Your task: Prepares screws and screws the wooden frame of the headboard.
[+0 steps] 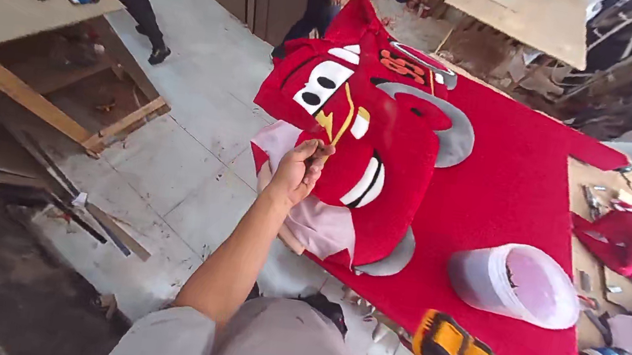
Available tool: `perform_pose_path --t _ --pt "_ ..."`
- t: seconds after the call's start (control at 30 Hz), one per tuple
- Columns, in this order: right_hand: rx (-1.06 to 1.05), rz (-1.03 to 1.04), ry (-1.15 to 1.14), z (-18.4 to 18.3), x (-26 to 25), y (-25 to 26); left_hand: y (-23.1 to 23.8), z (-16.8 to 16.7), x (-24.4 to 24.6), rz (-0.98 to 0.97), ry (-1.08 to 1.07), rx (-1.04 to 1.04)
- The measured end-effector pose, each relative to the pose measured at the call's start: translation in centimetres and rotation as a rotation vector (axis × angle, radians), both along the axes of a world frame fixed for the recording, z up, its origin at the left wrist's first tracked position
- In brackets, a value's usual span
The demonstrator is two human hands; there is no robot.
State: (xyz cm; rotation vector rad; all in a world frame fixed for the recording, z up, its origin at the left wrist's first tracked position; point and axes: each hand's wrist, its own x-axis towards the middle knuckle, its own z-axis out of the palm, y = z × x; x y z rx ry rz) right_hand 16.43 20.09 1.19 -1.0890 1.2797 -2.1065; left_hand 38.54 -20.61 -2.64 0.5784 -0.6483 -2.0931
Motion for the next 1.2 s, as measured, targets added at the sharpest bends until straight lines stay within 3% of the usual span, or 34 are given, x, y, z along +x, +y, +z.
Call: perform_pose_path --t 0.2,0.43,0.7,1.03,1.2 --pt "0.009 0.154 -0.127 0.4 7.7 -10.0 -5.7 -2.2 4.7 0.023 -0.107 0.151" --pt "0.082 0.162 -0.300 -2.4 12.5 -19.9 -10.0 -1.8 4.3 -0.213 0.205 0.080" --pt "0.221 -0.128 -0.233 -1.6 19.7 -27.3 -12.9 1.4 4.0 -0.455 0.149 -0.020" --pt "0.233 -0.612 -0.309 -2.4 36.8 -29.6 -13.2 1.1 10.1 -0.874 0.235 -0.032" --pt "0.209 -0.800 -0.338 -2.4 43.9 -29.3 -11.6 1.7 12.9 -0.966 0.232 -0.288"
